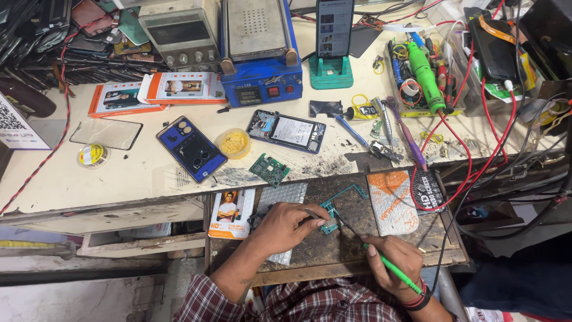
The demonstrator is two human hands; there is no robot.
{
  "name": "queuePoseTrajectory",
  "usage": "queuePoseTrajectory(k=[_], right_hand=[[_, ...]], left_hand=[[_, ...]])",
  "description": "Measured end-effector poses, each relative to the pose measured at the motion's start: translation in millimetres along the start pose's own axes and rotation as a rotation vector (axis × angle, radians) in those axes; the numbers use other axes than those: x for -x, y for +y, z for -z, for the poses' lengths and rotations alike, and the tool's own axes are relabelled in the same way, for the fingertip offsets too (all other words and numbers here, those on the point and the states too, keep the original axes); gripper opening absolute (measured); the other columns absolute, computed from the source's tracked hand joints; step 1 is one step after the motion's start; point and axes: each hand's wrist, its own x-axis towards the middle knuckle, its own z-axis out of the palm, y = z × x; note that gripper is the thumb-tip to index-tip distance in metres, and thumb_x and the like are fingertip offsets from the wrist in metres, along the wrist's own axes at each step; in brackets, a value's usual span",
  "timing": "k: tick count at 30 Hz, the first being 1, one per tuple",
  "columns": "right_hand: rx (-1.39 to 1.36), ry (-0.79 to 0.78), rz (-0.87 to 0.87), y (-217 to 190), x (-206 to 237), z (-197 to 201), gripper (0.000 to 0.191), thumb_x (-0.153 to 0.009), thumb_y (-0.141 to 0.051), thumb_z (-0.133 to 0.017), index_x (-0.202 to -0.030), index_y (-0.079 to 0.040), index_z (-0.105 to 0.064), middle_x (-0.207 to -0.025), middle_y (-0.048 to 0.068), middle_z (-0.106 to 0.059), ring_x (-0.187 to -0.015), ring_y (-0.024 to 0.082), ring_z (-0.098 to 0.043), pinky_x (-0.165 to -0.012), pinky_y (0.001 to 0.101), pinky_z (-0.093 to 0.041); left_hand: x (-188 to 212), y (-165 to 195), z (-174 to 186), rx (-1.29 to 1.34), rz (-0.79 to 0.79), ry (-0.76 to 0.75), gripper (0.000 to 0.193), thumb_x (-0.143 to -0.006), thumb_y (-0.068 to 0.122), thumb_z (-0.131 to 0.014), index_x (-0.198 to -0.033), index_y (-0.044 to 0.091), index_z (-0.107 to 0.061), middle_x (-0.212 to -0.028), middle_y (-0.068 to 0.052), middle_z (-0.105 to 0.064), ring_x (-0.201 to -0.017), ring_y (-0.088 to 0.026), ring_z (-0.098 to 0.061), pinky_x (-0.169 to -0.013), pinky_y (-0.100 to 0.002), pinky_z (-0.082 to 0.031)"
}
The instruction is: The person uses a soldering iron and tweezers to apply solder to a small green circuit board held on a workbench. The hands repeatedly heat and place solder on specific points while stabilizing the board with the tweezers.
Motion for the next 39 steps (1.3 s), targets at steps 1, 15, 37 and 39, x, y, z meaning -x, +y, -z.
queuePoseTrajectory(k=[1, 15, 37, 39], right_hand=[[-0.003, 0.006, 0.02, 0, 0, 0, 0.011, -0.087, -0.009, -0.067, -0.093, -0.005, -0.074, -0.07, 0.007, -0.068, -0.054, 0.021, -0.065, -0.053, 0.0331, -0.049], [-0.041, -0.006, 0.074, 1, -1, 2, 0.012, -0.086, -0.008, -0.067, -0.095, -0.004, -0.074, -0.071, 0.007, -0.069, -0.055, 0.019, -0.065, -0.052, 0.0319, -0.049], [-0.114, -0.029, 0.001, 22, 18, -9, 0.019, -0.093, -0.014, -0.065, -0.1, -0.002, -0.078, -0.06, 0.003, -0.064, -0.047, 0.011, -0.057, -0.044, 0.03, -0.041], [-0.118, -0.032, -0.012, 20, 16, -9, 0.019, -0.092, -0.013, -0.065, -0.1, -0.001, -0.077, -0.06, 0.004, -0.063, -0.047, 0.012, -0.057, -0.045, 0.0305, -0.041]], left_hand=[[0, 0, 0, 0.011, -0.04, 0.022, 0.019, -0.098, 0.026, -0.069, -0.108, 0.011, -0.077, -0.094, -0.005, -0.08, -0.069, -0.02, -0.075, -0.062, -0.039, -0.056], [-2, 4, -2, -0.026, 0.084, -0.037, 0.019, -0.096, 0.026, -0.068, -0.107, 0.014, -0.079, -0.082, -0.005, -0.079, -0.057, -0.018, -0.071, -0.055, -0.039, -0.052], [-3, 19, 6, -0.031, 0.039, -0.023, 0.014, -0.096, 0.02, -0.071, -0.107, 0.014, -0.076, -0.093, -0.007, -0.08, -0.063, -0.024, -0.072, -0.059, -0.039, -0.052], [-3, 20, 8, -0.038, 0.091, -0.038, 0.015, -0.094, 0.019, -0.071, -0.107, 0.014, -0.077, -0.093, -0.006, -0.08, -0.063, -0.024, -0.072, -0.059, -0.04, -0.052]])
